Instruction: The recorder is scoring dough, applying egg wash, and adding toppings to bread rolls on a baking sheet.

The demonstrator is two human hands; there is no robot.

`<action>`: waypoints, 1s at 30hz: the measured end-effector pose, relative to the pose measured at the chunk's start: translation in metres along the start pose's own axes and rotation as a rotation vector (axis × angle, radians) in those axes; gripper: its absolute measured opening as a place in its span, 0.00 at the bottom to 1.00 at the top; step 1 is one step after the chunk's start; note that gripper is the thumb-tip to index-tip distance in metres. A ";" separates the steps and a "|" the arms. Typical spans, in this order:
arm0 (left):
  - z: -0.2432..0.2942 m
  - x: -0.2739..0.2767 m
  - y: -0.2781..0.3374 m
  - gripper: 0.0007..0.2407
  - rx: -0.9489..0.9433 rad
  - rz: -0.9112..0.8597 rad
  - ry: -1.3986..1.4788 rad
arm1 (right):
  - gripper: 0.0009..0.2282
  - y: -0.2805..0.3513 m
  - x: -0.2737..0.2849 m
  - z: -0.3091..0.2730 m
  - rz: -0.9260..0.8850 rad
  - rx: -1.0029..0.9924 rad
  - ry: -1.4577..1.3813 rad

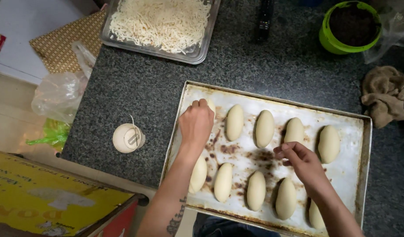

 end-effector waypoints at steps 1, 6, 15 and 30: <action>-0.001 -0.003 -0.001 0.01 0.000 0.000 0.002 | 0.14 -0.007 0.002 0.007 0.002 -0.001 0.000; -0.001 -0.017 0.000 0.02 -0.001 -0.017 -0.055 | 0.14 -0.004 0.001 0.011 -0.024 -0.004 -0.042; 0.001 -0.012 0.017 0.03 -0.027 -0.148 -0.015 | 0.14 0.004 0.001 0.002 -0.008 -0.033 0.022; 0.064 0.008 0.027 0.05 0.040 -0.083 0.152 | 0.12 -0.011 0.024 0.028 -0.063 0.043 -0.045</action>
Point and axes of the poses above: each hand's wrist, its own y-axis away from the middle knuckle, its own x-axis out of the back of the hand, z = x × y, the point moved 1 cm from there along -y, towards the middle knuckle, and after that the axes turned 14 degrees about -x, right-handed, at the moved point
